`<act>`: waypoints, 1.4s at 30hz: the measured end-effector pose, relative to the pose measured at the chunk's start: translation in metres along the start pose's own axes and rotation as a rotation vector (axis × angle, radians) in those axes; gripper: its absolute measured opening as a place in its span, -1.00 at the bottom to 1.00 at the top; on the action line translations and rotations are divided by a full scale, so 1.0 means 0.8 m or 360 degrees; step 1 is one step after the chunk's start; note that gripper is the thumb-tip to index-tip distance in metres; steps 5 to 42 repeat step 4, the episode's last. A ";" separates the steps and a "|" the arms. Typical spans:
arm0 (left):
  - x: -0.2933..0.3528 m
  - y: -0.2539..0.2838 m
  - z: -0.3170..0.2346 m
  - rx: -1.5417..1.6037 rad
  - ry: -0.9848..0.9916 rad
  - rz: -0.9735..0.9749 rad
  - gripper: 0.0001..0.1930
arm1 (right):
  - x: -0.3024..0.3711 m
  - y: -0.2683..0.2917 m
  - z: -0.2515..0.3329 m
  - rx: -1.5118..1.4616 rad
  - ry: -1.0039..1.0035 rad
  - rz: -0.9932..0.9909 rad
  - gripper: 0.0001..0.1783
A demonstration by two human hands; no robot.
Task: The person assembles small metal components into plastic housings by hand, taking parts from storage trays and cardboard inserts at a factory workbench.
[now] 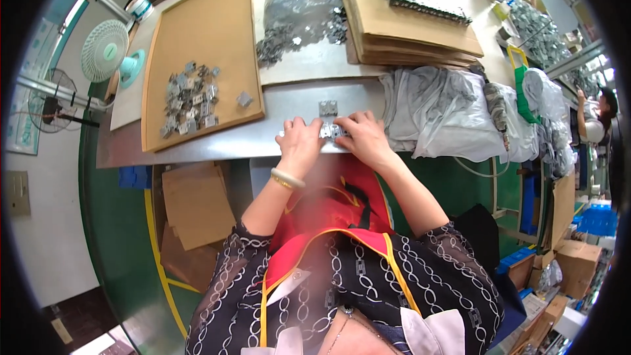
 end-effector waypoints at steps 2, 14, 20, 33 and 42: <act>-0.020 0.020 -0.022 0.0001 -0.0072 -0.0078 -0.58 | -0.009 0.037 -0.005 0.0072 -0.0011 -0.0091 -0.54; -0.028 0.044 -0.029 -0.0022 -0.0081 -0.0161 -0.57 | -0.026 0.082 0.002 0.0130 0.0066 -0.0263 -0.52; -0.028 0.044 -0.029 -0.0022 -0.0081 -0.0161 -0.57 | -0.026 0.082 0.002 0.0130 0.0066 -0.0263 -0.52; -0.028 0.044 -0.029 -0.0022 -0.0081 -0.0161 -0.57 | -0.026 0.082 0.002 0.0130 0.0066 -0.0263 -0.52; -0.028 0.044 -0.029 -0.0022 -0.0081 -0.0161 -0.57 | -0.026 0.082 0.002 0.0130 0.0066 -0.0263 -0.52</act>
Point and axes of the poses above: each hand's wrist, its own x-axis away from the middle knuckle, its own y-axis out of the back of the hand, z = x × y, the point moved 5 cm from there along -x, towards the middle knuckle, and after that the axes turned 4 degrees about -x, right-handed, at the moved point
